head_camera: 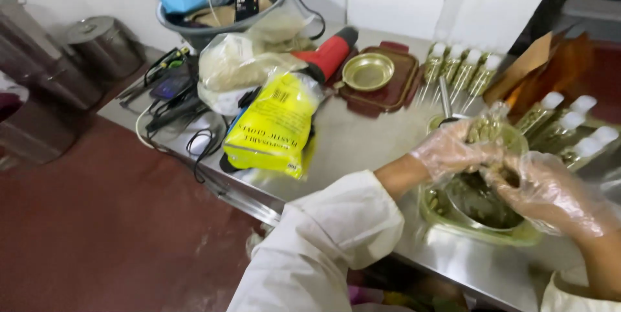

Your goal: Scooping small green capsules from a plastic container into a metal bowl using a metal scoop.

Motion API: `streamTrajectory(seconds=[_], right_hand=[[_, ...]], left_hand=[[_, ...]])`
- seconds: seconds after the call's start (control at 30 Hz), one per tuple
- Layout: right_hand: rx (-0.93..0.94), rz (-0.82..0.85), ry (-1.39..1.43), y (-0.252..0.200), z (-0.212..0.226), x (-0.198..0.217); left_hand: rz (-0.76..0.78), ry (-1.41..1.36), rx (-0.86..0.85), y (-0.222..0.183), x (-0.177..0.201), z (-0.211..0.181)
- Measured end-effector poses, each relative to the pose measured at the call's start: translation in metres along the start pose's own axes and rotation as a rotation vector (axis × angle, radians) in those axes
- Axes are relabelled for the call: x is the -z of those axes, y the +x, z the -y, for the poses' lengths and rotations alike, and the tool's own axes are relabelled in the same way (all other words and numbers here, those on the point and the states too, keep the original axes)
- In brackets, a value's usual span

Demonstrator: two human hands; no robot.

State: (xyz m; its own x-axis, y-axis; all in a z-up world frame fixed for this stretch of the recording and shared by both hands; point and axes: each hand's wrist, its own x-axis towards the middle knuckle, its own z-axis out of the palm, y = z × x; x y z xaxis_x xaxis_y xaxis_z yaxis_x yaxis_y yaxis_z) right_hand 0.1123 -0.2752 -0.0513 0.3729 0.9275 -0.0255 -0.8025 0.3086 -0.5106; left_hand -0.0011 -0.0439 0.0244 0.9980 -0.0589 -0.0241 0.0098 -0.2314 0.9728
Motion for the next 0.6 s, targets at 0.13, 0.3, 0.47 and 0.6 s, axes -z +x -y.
streamTrajectory(seconds=[0.13,0.3,0.47,0.6], right_hand=[[0.135,0.255,-0.859,0.001,-0.006,-0.029],[-0.227,-0.522,-1.298,0.005,-0.021,-0.032],[-0.179,-1.048,-1.003,0.015,-0.049,-0.131],[-0.233,-0.985,-1.267,0.015,-0.046,-0.128]], left_hand=[[0.000,-0.354,0.031,0.020,-0.009,0.017],[0.037,-0.418,-0.059,0.032,-0.020,0.040],[0.067,-0.494,-0.228,0.037,-0.022,0.055],[0.094,-0.453,-0.229,0.036,-0.021,0.053]])
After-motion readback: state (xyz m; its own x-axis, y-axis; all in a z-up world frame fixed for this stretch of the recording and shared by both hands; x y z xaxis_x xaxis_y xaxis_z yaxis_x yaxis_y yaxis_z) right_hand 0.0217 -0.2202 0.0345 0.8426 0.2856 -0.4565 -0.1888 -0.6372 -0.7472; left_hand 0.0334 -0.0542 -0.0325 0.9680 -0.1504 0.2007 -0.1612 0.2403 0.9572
